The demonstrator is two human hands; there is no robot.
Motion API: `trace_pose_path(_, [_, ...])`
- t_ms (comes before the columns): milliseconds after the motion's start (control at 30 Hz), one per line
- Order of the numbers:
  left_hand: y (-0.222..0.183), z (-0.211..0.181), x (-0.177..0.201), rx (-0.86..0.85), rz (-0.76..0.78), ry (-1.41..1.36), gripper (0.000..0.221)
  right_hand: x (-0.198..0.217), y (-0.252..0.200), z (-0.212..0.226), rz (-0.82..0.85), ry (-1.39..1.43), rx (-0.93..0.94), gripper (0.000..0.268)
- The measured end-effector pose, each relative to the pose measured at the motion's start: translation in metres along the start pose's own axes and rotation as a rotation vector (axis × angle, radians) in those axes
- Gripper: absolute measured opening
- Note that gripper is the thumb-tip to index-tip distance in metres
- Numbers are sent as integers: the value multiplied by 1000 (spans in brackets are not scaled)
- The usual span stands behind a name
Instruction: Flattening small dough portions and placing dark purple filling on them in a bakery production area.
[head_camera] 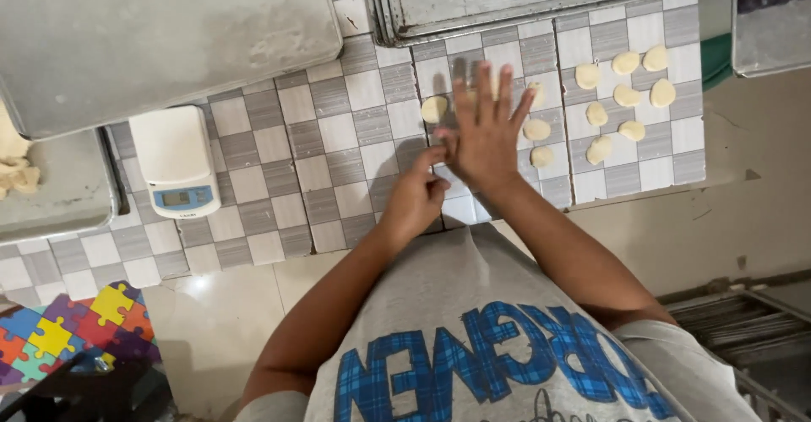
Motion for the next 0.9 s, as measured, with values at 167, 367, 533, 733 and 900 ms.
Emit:
trace_pose_path(167, [-16,6,53,44,-141,-98,52,-5,-15,18,-140,-125,115,79])
trace_pose_path(367, [27,-24,128,-58,-310,25,42,15,-29,-14,-124,8,-80,72])
trace_pose_path(533, [96,-87,156,-389,-432,256,40,52,-55,-46,-189,16,-285,63])
trace_pose_path(733, [124,-143,90,-536,-234,241,40,92,-127,-156,-361,-163,-576,66])
trace_pose_path(900, [105,-161,29,-510,-99,232,38,126,-152,-318,-318,-55,-754,60])
Point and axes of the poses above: each hand's wrist, its own y-axis towards the middle knuckle, its own x-axis out of the back of the hand, z = x × y, the point moved 8 cm from there along y, towards the middle knuckle, and after that the axes turned 9 degrees about x, right-handed, at the moved point
